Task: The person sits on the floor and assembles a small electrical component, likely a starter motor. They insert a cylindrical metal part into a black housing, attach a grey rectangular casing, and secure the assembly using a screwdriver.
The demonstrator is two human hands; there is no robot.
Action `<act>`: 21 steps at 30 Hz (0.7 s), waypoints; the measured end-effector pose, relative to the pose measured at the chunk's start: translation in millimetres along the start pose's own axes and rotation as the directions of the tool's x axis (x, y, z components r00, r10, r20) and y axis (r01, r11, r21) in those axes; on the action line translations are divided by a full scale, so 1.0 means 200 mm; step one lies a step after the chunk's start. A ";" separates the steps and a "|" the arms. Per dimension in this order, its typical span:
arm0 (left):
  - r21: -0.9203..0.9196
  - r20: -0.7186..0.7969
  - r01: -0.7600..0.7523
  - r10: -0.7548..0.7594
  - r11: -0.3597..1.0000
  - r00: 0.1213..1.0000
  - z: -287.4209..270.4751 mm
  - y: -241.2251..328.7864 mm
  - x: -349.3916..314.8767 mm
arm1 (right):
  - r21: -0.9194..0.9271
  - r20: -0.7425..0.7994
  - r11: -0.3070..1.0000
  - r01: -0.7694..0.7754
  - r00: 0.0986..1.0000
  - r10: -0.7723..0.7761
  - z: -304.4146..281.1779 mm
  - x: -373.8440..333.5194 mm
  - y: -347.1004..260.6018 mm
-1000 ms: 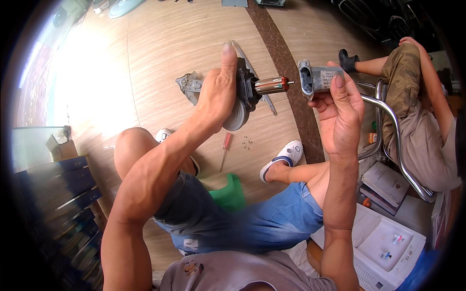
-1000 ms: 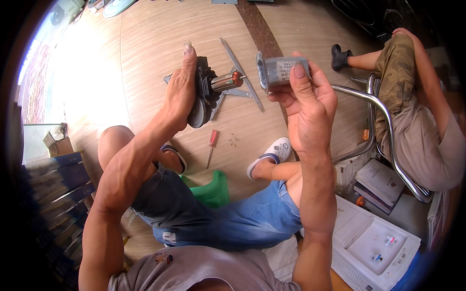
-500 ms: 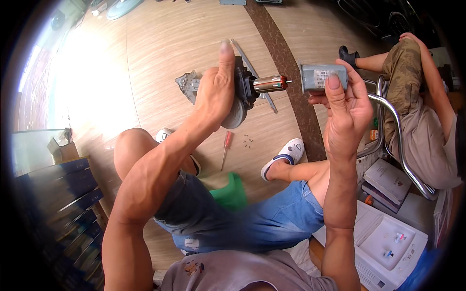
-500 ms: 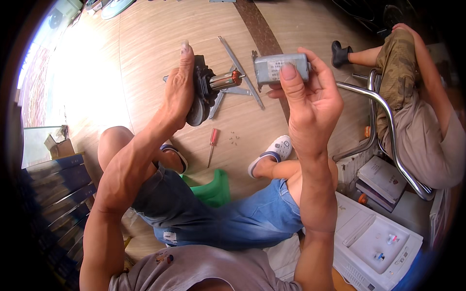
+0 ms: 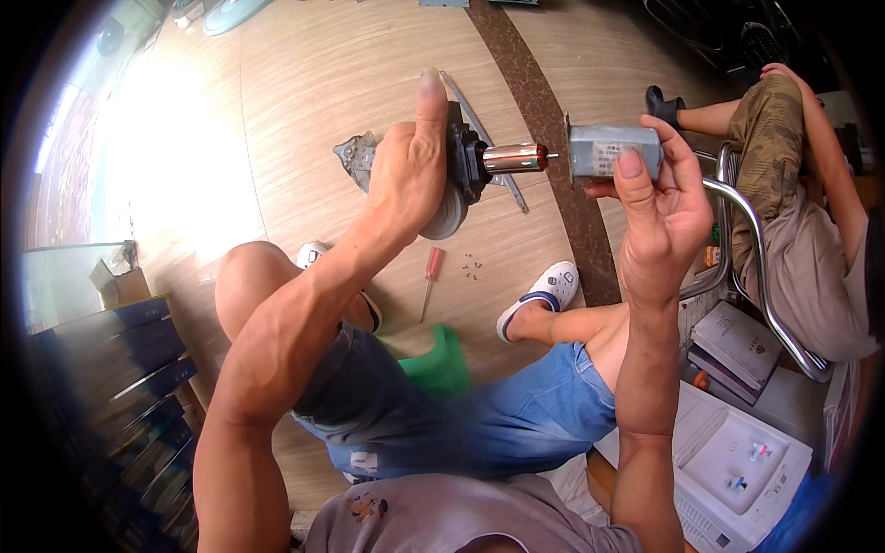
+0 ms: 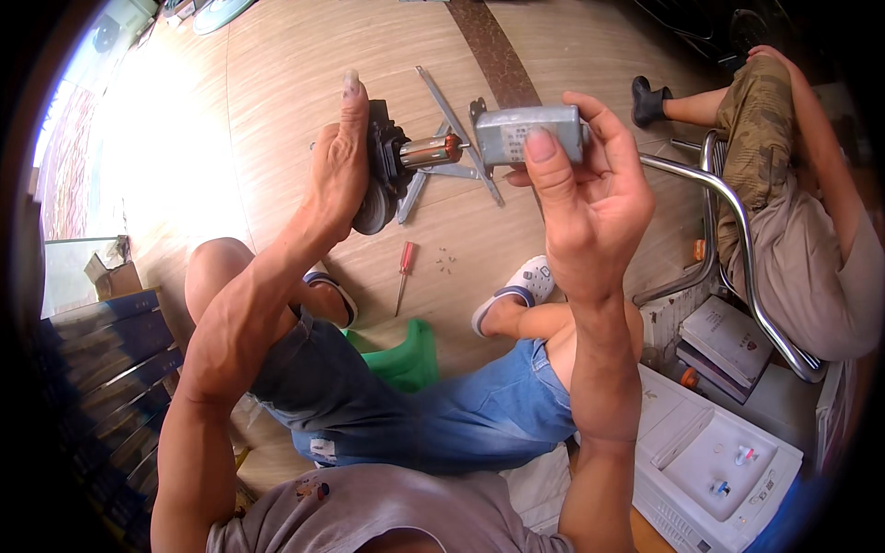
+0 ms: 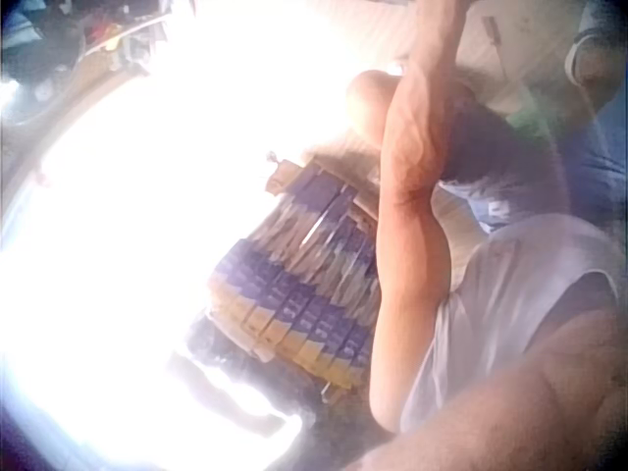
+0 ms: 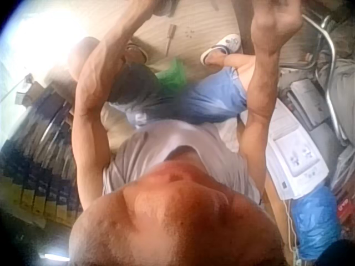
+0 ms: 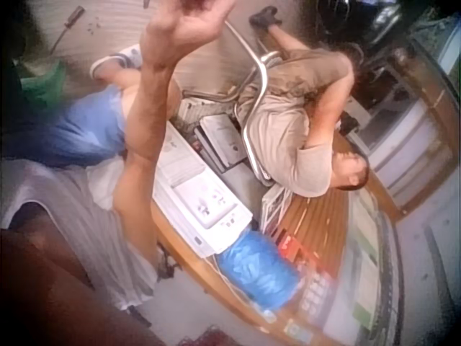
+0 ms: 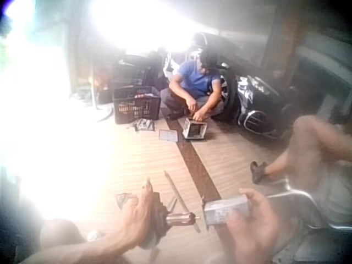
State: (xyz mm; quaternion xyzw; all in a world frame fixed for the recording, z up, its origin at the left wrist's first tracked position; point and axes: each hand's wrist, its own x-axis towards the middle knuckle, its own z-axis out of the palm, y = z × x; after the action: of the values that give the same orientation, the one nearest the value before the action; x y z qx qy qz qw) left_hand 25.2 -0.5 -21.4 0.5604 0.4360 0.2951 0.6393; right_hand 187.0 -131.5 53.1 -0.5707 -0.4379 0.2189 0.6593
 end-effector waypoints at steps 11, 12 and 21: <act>0.063 -0.035 0.006 -0.004 0.998 0.999 -0.01 -0.04 0.03 | -0.011 0.003 1.000 -0.008 1.000 0.008 0.01 -0.01 -0.01; 0.041 -0.028 -0.004 0.005 0.999 1.000 0.00 -0.03 0.02 | -0.002 -0.001 1.000 -0.018 1.000 0.018 0.01 -0.01 0.00; 0.069 -0.030 -0.022 0.025 0.997 0.999 -0.03 -0.07 0.04 | -0.008 0.010 1.000 -0.021 1.000 0.021 0.02 -0.01 -0.01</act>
State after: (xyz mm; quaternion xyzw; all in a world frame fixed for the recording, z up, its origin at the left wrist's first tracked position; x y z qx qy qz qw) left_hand 23.2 6.8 -36.8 0.5826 0.4492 0.2961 0.6092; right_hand 182.1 -131.7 53.9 -0.5767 -0.4361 0.2271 0.6524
